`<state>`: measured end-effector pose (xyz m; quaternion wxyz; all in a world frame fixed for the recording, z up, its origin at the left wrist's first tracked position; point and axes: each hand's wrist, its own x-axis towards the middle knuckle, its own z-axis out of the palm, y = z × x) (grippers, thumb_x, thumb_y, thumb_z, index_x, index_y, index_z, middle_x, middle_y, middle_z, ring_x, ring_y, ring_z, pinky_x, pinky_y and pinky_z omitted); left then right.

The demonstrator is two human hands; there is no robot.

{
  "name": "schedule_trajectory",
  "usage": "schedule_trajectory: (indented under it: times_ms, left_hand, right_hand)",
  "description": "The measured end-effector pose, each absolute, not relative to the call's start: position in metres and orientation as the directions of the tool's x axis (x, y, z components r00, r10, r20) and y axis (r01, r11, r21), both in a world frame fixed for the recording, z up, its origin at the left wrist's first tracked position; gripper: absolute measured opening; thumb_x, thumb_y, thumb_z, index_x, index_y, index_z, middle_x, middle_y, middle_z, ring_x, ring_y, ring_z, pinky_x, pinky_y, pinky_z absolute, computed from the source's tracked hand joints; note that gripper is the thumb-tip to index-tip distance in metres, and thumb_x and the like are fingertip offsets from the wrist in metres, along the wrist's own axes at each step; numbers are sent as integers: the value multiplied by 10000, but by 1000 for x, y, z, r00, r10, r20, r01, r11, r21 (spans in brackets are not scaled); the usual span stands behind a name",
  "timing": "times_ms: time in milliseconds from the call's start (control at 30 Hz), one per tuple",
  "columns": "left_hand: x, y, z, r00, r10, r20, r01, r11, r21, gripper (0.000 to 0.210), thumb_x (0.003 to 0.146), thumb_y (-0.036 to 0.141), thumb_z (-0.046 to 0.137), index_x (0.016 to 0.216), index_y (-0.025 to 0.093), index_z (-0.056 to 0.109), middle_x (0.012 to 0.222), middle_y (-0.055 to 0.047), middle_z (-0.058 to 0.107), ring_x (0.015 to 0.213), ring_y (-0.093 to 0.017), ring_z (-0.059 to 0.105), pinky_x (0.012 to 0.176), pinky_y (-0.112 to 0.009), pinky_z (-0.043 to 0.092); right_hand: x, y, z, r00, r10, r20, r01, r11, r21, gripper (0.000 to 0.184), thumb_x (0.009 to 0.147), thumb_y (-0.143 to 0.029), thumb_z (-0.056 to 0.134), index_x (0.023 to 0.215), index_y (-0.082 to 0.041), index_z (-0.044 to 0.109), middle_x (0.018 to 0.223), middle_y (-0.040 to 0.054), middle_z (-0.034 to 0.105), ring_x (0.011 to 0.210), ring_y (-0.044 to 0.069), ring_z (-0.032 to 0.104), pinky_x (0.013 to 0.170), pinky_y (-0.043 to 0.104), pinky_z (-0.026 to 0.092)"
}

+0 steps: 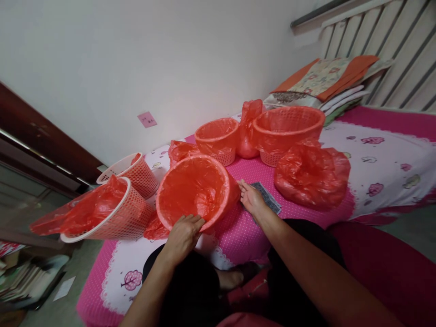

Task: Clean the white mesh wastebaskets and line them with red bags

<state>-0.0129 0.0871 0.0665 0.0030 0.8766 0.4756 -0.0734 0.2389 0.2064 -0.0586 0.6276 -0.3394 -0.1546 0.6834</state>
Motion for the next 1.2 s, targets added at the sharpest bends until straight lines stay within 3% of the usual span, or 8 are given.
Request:
schedule_trajectory:
  times_ms: [133, 367, 533, 633, 700, 833, 1033, 1200]
  left_hand:
    - [-24, 87, 63, 554, 824, -116, 824, -563, -62, 199, 1057, 181, 474, 1038, 215, 669, 1047, -76, 747, 990, -250, 688, 878, -357, 435]
    - [-31, 89, 61, 581, 806, -112, 805, -590, -62, 170, 1021, 147, 509, 1033, 225, 659, 1075, -71, 742, 1004, -260, 684, 881, -357, 431]
    - [-18, 93, 67, 553, 822, -138, 823, -565, -65, 159, 1044, 179, 503, 1018, 212, 656, 1043, -73, 738, 994, -265, 686, 867, -367, 439]
    - [-12, 96, 70, 543, 826, -151, 825, -558, -87, 141, 1042, 188, 522, 1020, 205, 661, 1050, -79, 737, 1010, -271, 684, 872, -371, 446]
    - [-9, 97, 71, 542, 826, -156, 824, -559, -91, 155, 1051, 190, 511, 1017, 203, 661, 1051, -77, 737, 1005, -263, 685, 875, -367, 448]
    - [-1, 97, 72, 545, 823, -162, 823, -562, -85, 170, 1071, 225, 503, 1016, 210, 663, 1056, -64, 741, 973, -245, 689, 864, -357, 452]
    - [17, 89, 73, 547, 810, -211, 804, -579, -136, 164, 1055, 191, 513, 1050, 212, 675, 1069, -72, 737, 992, -260, 695, 873, -385, 473]
    - [23, 79, 69, 563, 796, -222, 786, -598, -153, 159, 1051, 188, 508, 1063, 217, 664, 1062, -75, 731, 992, -265, 689, 875, -397, 488]
  right_hand:
    - [237, 206, -56, 19, 974, -226, -751, -135, -646, 74, 922, -307, 749, 910, -246, 709, 905, 29, 800, 878, 200, 729, 796, 306, 569]
    - [236, 206, -63, 125, 968, -216, -672, -77, -737, 279, 656, -377, 902, 807, -253, 702, 860, 21, 792, 792, 198, 717, 714, 303, 551]
    - [238, 208, -65, 270, 938, -216, -610, -7, -792, 289, 661, -363, 860, 892, -263, 718, 950, 30, 793, 875, 217, 715, 756, 329, 552]
    - [241, 208, -57, 429, 893, -136, -496, 107, -861, 320, 697, -433, 817, 950, -259, 728, 1023, 43, 779, 931, 216, 696, 753, 318, 534]
    - [242, 205, -48, 473, 879, -60, -438, 176, -881, 313, 734, -486, 791, 924, -249, 718, 955, 35, 757, 865, 194, 674, 718, 303, 512]
    - [246, 193, -25, 364, 928, 84, -400, 238, -885, 355, 812, -581, 749, 865, -234, 693, 769, -3, 674, 660, 146, 584, 616, 286, 455]
    - [250, 177, -10, 210, 965, 157, -432, 236, -871, 434, 834, -660, 751, 784, -237, 665, 653, -39, 570, 582, 125, 484, 566, 275, 378]
    - [256, 174, -5, 104, 988, 116, -487, 152, -860, 362, 738, -556, 865, 862, -259, 699, 746, -30, 674, 661, 152, 573, 669, 295, 462]
